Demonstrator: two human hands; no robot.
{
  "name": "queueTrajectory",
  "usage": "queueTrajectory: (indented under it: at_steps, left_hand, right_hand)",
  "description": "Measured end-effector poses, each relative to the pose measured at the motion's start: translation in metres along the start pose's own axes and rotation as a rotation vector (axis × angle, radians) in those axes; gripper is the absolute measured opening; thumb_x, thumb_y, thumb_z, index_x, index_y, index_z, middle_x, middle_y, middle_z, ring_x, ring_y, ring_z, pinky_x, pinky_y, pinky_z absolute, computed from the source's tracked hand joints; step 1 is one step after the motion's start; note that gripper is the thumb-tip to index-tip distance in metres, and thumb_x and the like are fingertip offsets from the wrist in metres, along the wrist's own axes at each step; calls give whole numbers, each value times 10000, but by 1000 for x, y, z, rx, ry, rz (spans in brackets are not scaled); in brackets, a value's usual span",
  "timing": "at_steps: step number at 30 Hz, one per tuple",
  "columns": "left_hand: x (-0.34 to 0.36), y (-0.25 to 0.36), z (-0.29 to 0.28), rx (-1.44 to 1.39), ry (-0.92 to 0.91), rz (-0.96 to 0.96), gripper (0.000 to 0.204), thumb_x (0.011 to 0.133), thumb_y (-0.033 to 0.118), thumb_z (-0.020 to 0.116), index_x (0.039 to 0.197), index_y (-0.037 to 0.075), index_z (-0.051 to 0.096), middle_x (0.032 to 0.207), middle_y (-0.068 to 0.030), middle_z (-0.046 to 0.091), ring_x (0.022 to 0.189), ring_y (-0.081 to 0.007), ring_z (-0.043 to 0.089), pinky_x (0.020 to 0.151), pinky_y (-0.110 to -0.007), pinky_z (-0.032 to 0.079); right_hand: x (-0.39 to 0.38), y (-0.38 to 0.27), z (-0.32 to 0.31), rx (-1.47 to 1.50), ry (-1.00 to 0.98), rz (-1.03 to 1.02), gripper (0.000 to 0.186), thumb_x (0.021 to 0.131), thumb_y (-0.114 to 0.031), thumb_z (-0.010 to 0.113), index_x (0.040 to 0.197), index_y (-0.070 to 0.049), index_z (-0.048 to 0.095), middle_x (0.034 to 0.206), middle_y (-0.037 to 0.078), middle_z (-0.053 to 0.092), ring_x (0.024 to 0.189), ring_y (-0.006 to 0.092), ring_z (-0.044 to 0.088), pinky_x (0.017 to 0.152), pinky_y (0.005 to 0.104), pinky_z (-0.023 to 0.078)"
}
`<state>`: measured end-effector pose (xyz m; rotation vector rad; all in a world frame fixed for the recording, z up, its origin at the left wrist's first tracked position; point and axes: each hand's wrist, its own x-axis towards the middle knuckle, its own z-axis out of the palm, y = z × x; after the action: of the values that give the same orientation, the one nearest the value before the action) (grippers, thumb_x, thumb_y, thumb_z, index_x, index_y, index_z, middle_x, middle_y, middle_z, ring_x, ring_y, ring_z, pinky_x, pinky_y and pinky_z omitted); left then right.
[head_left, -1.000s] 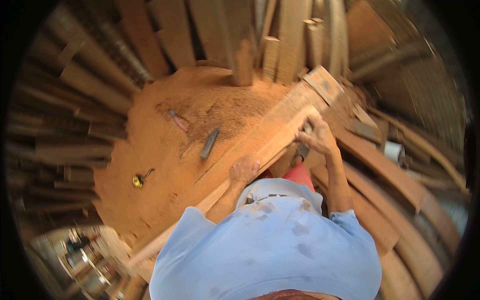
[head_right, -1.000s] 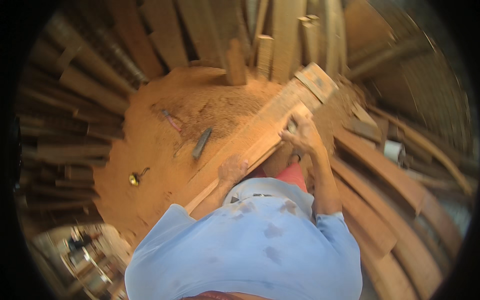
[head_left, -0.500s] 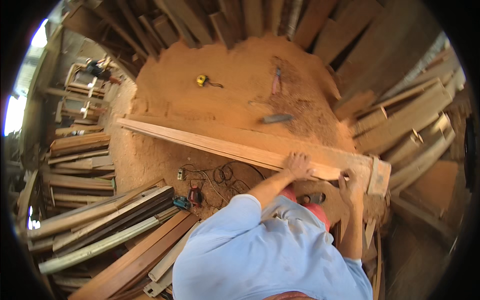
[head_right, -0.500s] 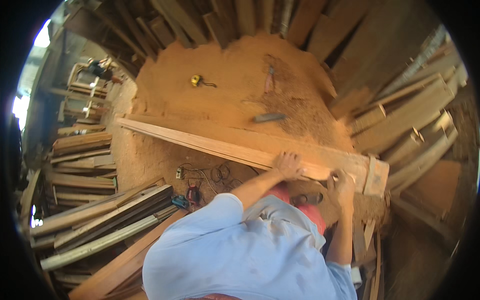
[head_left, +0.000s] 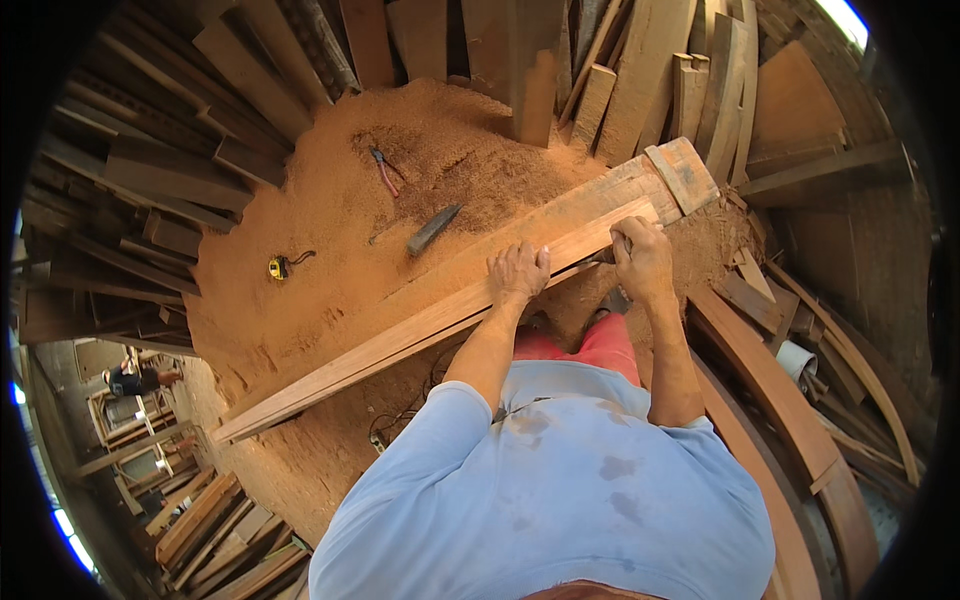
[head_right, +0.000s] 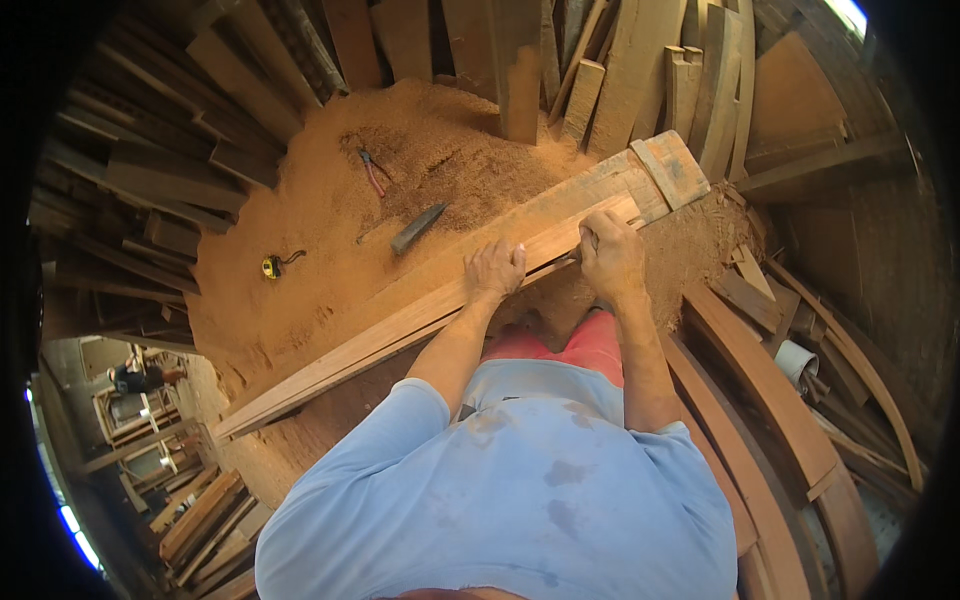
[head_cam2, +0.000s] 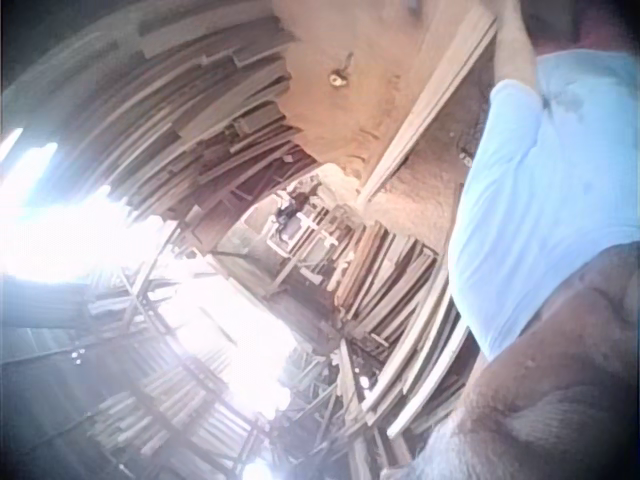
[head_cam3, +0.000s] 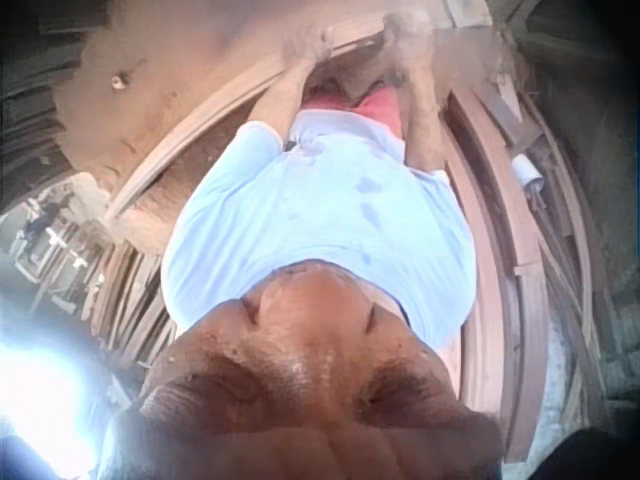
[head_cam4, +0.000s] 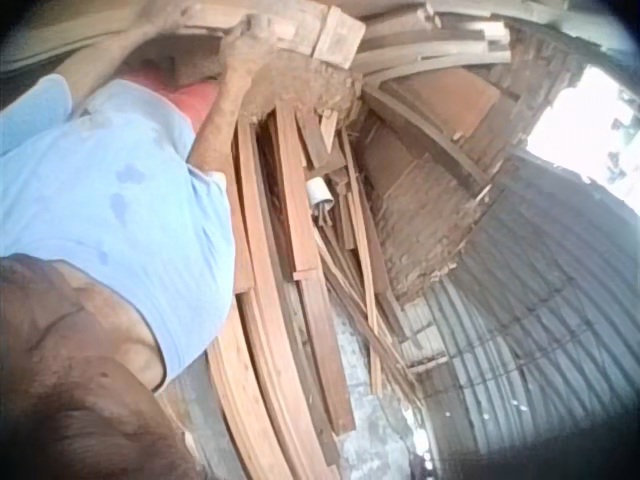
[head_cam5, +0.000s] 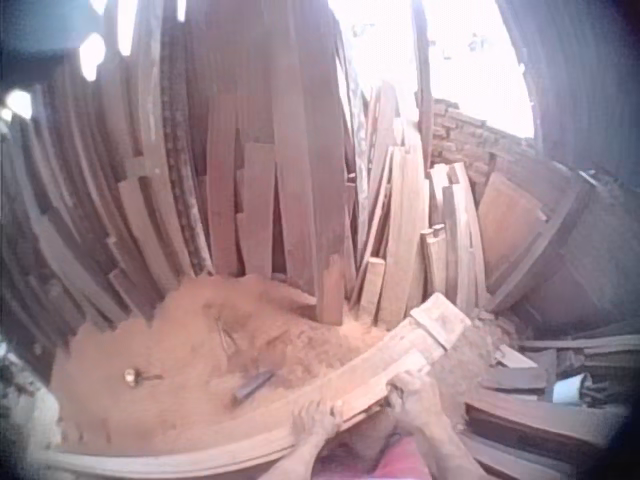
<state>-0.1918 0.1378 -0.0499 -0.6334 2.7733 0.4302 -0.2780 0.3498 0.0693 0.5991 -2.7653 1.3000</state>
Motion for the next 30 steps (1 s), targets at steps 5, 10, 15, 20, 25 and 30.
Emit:
queueTrajectory:
  at_steps: [5,10,15,20,25,30]
  left_hand:
    - [-2,-3,3,-14,7,37,477,1064,460,446,1135,66,704,1169,-185,736,1182,-360,651,1051,-523,422]
    - [-9,-10,17,16,53,25,454,1053,445,466,1117,60,699,1141,-182,740,1165,-366,654,1048,-541,422]
    - [-17,4,25,35,241,133,423,1038,441,490,1055,64,680,1069,-179,741,1079,-364,667,979,-557,429]
    - [-12,-4,19,46,182,88,426,1055,444,471,1044,71,677,1073,-190,742,1059,-373,667,971,-548,424]
    - [7,-9,14,-21,81,50,461,1070,456,439,1083,68,688,1125,-179,748,1138,-365,653,1023,-544,409]
    - [11,-2,-2,-29,-45,26,467,1074,457,424,1082,87,708,1146,-169,750,1166,-365,640,1037,-536,413]
  right_hand:
    - [-13,-1,2,33,114,-12,28,915,-30,656,925,-16,677,930,169,696,844,397,688,748,462,537]
    - [-51,9,10,133,241,8,84,876,19,653,953,1,679,888,187,673,807,387,693,713,444,549]
    - [-82,0,0,22,236,-83,137,849,38,649,968,-17,690,872,177,675,797,368,704,700,434,562]
    - [-38,-7,5,-18,56,-35,100,904,-34,642,993,-24,688,960,192,694,889,405,693,778,468,544]
    - [15,-4,12,-60,-13,-111,107,933,-114,659,1016,-47,672,954,188,713,895,402,705,814,479,555]
    - [54,92,-5,-90,-39,285,170,958,-173,634,1046,-43,702,989,217,737,933,403,722,844,473,554]
